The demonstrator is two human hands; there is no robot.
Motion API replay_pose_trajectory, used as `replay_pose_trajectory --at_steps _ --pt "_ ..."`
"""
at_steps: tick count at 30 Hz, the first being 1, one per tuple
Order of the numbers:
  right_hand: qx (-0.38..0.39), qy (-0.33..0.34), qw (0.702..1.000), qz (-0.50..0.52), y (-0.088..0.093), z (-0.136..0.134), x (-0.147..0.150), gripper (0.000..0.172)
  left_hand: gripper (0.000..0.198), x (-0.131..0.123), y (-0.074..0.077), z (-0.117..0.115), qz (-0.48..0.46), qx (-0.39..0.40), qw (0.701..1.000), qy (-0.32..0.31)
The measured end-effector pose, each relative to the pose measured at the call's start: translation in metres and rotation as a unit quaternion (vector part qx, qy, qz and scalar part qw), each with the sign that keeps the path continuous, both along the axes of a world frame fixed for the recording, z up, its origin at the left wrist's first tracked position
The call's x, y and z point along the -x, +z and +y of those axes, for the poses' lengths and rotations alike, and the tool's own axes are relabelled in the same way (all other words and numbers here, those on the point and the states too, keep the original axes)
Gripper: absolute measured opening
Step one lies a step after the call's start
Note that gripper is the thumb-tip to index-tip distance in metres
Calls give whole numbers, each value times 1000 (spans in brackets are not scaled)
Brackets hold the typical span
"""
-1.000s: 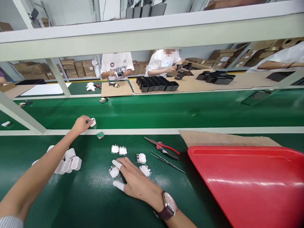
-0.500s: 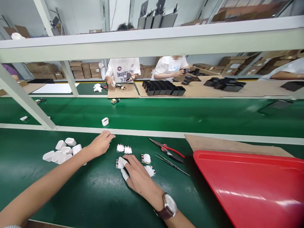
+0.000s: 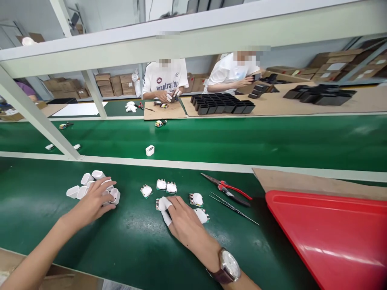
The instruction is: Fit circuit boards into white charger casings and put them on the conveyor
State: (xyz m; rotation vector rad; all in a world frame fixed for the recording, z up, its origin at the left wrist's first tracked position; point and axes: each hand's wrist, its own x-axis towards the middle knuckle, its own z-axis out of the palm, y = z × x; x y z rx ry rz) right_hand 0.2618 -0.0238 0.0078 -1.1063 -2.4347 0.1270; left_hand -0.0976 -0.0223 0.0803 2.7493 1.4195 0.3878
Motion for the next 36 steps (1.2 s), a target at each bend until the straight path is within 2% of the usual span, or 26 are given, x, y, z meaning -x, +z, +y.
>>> replay_pose_trajectory --at_steps 2,5,7,10,12,14,18,21,23,25,27,30,36 --pt "-19 -1 998 57 3 1 2 28 12 -18 -10 -8 -45 24 999 -17" --pt "-25 16 987 157 12 -1 5 32 1 -54 -24 -15 -120 146 980 -61" --pt "-8 44 981 187 18 -4 7 39 22 -72 -37 -17 -166 210 962 -59" --pt "13 72 982 177 25 -10 11 49 51 -83 -60 -18 -231 241 943 -12" --pt "16 80 984 156 26 -14 13 48 56 -84 -71 -19 -258 244 935 -4" --pt "6 89 987 133 27 -18 16 43 58 -82 -78 -20 -275 234 932 -24" --pt "-26 105 989 98 28 -20 23 42 57 -81 -84 -20 -290 190 936 -59" --pt "-30 104 990 89 31 -20 28 45 53 -82 -87 -21 -289 138 947 -30" --pt "-27 97 990 100 33 -19 30 46 59 -81 -87 -21 -274 113 955 -5" --pt "-24 90 989 116 36 -19 30 46 74 -77 -82 -21 -252 131 959 8" --pt "-22 82 988 130 39 -19 30 47 78 -73 -76 -21 -236 183 954 5" --pt "-15 77 986 148 40 -22 32 49 57 -71 -71 -19 -245 225 943 -10" --pt "-8 80 989 124 28 -28 37 49 41 -80 -82 -22 -252 138 957 -51"
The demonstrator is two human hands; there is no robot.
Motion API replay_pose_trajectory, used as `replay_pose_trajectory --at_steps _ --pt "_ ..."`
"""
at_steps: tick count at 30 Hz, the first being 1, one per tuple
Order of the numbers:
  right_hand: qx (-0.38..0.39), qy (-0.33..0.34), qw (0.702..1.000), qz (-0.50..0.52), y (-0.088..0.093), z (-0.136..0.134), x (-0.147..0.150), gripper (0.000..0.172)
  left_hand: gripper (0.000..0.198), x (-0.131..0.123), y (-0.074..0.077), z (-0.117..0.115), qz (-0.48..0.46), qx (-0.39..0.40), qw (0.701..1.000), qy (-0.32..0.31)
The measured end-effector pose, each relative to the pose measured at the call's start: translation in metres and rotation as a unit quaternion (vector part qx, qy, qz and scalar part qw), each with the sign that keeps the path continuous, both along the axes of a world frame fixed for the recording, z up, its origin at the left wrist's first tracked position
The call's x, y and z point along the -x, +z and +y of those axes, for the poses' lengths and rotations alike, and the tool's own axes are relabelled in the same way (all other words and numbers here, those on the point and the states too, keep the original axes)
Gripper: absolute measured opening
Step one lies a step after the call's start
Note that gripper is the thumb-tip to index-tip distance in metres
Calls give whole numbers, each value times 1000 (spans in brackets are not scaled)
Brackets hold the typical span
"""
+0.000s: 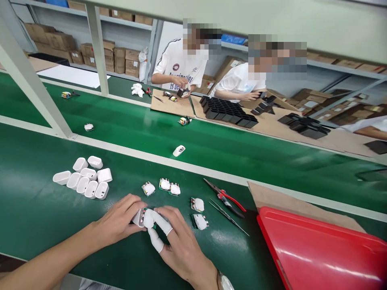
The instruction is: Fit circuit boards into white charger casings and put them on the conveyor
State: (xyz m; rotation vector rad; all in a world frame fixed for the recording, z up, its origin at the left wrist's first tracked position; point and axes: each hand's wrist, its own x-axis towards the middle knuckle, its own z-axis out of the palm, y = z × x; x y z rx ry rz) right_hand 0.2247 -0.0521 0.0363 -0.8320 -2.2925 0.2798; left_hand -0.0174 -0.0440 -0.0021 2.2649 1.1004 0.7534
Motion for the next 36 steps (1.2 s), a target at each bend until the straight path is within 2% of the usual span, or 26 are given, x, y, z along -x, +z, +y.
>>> replay_pose_trajectory --at_steps 6,13,17,22,25,28,31,33,36 --pt "25 23 997 -66 -10 -3 -6 48 42 0 -1 0 7 -28 1000 4" --pt "10 31 995 -94 -9 0 -2 32 45 1 -4 1 12 -23 1000 0" --pt "15 31 995 -96 -2 3 3 21 46 1 -2 1 9 7 1000 -17" --pt "35 26 994 -104 7 6 4 34 46 1 2 3 -32 80 996 -38" --pt "40 41 992 -112 5 7 6 31 48 2 0 2 -55 98 994 -17" --pt "75 51 991 -100 0 10 7 31 42 4 -5 -4 -56 36 998 -8" --pt "97 39 993 -56 -3 17 1 38 31 6 -3 -9 -2 -92 996 -8" --pt "73 2 997 -25 -4 25 -7 43 23 6 5 -10 26 -153 988 6" --pt "-2 -40 999 -14 -7 39 -16 48 14 3 21 -8 28 -172 985 14"
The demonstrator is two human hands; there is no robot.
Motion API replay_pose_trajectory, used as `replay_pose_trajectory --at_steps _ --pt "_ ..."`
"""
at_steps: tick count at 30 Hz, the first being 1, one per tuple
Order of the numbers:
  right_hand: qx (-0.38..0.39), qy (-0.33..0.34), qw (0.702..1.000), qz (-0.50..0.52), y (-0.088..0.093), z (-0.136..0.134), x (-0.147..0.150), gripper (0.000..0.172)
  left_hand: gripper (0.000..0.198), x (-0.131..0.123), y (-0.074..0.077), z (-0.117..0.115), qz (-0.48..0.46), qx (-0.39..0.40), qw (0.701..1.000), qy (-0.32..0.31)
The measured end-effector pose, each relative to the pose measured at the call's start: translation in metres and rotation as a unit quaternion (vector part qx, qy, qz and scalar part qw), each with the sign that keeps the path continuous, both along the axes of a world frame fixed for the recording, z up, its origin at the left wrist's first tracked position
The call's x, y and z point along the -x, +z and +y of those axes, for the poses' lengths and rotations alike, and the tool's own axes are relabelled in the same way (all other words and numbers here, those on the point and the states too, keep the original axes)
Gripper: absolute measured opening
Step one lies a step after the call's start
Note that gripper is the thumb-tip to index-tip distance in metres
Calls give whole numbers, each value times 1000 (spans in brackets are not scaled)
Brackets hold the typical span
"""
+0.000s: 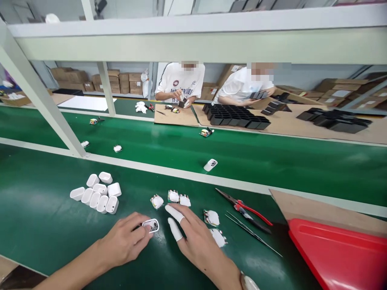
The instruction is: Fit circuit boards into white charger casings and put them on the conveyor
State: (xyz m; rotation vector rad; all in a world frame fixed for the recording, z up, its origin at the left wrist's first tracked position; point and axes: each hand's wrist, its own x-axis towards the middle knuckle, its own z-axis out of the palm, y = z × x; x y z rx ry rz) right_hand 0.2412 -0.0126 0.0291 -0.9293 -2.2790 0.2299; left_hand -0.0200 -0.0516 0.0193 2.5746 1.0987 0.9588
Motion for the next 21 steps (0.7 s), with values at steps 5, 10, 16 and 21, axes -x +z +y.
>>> replay_pose_trajectory --at_steps 5,10,16,21 --pt "-35 22 996 -78 -15 17 9 53 13 -6 21 -2 130 9 991 0" --pt "-27 16 984 -174 -27 15 23 32 13 8 57 48 146 22 989 -4" --pt "19 6 994 -107 -28 -2 5 24 18 7 73 210 181 64 968 160" --pt "30 8 997 -74 -28 -3 -7 23 29 9 48 274 192 115 958 179"
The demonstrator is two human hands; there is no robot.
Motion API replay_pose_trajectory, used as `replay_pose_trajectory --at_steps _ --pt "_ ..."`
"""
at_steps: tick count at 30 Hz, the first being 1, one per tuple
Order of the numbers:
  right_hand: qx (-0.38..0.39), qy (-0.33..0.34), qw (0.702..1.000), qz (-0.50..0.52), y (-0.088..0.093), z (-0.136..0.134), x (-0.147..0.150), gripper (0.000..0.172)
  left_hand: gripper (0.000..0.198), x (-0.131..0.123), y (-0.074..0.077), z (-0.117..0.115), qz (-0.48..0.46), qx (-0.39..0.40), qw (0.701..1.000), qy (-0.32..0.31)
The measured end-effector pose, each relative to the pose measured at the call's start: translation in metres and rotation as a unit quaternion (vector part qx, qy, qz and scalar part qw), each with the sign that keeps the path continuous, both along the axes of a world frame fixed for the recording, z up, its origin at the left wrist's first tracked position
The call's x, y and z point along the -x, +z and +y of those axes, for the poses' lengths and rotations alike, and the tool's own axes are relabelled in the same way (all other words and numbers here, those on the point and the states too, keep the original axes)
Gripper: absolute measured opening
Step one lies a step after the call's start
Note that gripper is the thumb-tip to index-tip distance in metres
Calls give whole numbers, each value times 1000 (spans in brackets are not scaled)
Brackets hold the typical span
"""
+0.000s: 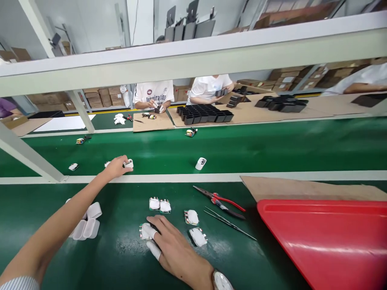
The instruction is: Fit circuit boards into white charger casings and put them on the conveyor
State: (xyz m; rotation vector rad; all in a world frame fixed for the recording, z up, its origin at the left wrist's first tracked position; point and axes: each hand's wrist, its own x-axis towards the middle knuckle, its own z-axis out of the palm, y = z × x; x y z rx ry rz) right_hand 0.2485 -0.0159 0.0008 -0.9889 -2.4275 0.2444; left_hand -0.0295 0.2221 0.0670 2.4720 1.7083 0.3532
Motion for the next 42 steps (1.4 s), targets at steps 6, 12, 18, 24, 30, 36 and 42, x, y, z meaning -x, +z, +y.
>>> replay_pose_trajectory --at_steps 6,12,18,24,30,36,42 --pt "27 15 999 10 3 3 -3 21 47 55 9 -8 3 24 999 48" --pt "7 -9 999 31 1 2 -2 20 30 23 4 -82 -34 35 998 -39" --pt "8 11 999 40 6 1 -3 25 39 2 9 -170 -54 27 990 -128" --pt "9 23 999 48 -1 3 -5 30 36 92 40 -230 25 -28 998 -47" --pt "8 21 995 93 10 5 3 34 10 64 7 -266 -16 -34 993 -111" --pt "-10 11 992 123 38 -7 5 38 43 0 -30 -249 -121 70 980 -138" --pt "-6 -9 992 129 40 -24 -6 46 86 9 -51 -241 -200 127 965 -117"
